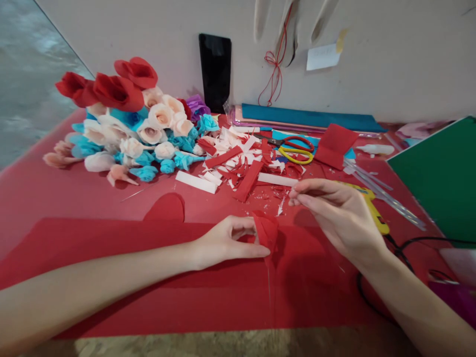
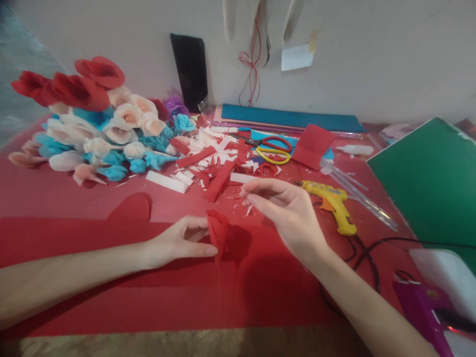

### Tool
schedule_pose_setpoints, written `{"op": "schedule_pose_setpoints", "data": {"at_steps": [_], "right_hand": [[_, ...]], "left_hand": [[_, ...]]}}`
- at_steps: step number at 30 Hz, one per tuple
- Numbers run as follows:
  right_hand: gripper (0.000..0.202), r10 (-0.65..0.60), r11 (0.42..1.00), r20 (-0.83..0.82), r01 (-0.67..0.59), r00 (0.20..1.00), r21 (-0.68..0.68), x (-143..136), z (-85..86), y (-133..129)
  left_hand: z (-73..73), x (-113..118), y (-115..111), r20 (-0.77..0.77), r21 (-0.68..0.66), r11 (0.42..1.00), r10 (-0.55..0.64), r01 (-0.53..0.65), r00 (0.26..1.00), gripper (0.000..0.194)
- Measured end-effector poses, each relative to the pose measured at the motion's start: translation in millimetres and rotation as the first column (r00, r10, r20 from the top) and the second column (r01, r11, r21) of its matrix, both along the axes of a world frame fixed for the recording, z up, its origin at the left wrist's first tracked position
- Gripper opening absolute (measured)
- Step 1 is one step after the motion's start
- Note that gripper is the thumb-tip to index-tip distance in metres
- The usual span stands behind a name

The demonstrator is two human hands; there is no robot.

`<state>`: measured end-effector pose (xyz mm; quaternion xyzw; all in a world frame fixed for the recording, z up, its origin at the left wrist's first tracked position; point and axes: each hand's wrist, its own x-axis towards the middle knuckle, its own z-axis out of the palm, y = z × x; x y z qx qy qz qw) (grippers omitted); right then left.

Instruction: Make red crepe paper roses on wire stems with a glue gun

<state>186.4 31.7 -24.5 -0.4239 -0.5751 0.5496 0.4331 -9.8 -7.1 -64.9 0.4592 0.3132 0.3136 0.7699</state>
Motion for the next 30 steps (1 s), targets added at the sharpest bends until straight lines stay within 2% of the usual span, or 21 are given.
{"op": "schedule_pose_setpoints", "data": {"at_steps": [12, 16, 18, 19, 20, 22, 25, 26, 28, 30], "right_hand": [[0.010, 0.008, 1.000, -0.006, -0.008, 1.000, 0.002, -0.5, 0.0, -1.2], [0.006, 0.013, 1.000, 0.000, -0.013, 1.000, 0.002, -0.3, 0.8, -3.7], [0.005, 0.021, 1.000, 0.012, -0.021, 1.000, -0.005, -0.5, 2.0, -6.2], [0.005, 0.027, 1.000, 0.016, -0.027, 0.999, -0.010, -0.7, 2.8, -7.5], [0.004, 0.037, 0.999, 0.017, -0.037, 0.999, -0.015, -1.0, 3.8, -8.9], [0.003, 0.066, 0.998, 0.016, -0.066, 0.998, -0.026, -2.2, 6.1, -11.4], [0.005, 0.104, 0.993, 0.010, -0.104, 0.994, -0.052, -4.7, 9.6, -15.2], [0.005, 0.116, 0.991, 0.001, -0.115, 0.993, -0.067, -5.4, 10.5, -16.8], [0.004, 0.130, 0.986, -0.026, -0.132, 0.991, -0.100, -6.2, 11.4, -21.0], [0.004, 0.136, 0.981, -0.056, -0.142, 0.989, -0.132, -5.8, 11.2, -26.3]], "left_hand": [[1.9, -0.3, -1.4, -0.011, 0.029, 1.000, 0.010, -0.010, 1.000, 0.020], [8.0, -2.5, 0.0, -0.001, 0.099, 0.991, 0.085, -0.085, 0.996, 0.015], [14.8, -5.4, 0.8, -0.008, 0.192, 0.971, 0.147, -0.143, 0.989, 0.014], [19.1, -7.0, 0.9, -0.022, 0.262, 0.949, 0.185, -0.173, 0.983, 0.013], [23.7, -8.6, 0.9, -0.059, 0.403, 0.899, 0.215, -0.174, 0.975, 0.010], [33.1, -11.1, 0.0, -0.145, 0.649, 0.749, 0.295, -0.134, 0.945, 0.009], [43.8, -13.6, -2.5, -0.212, 0.841, 0.540, 0.361, -0.018, 0.908, 0.014], [46.0, -14.2, -3.5, -0.232, 0.868, 0.496, 0.365, 0.022, 0.902, 0.015], [49.1, -15.4, -5.4, -0.261, 0.885, 0.458, 0.346, 0.081, 0.901, 0.016], [51.1, -16.6, -7.2, -0.279, 0.868, 0.485, 0.292, 0.110, 0.915, 0.014]]}}
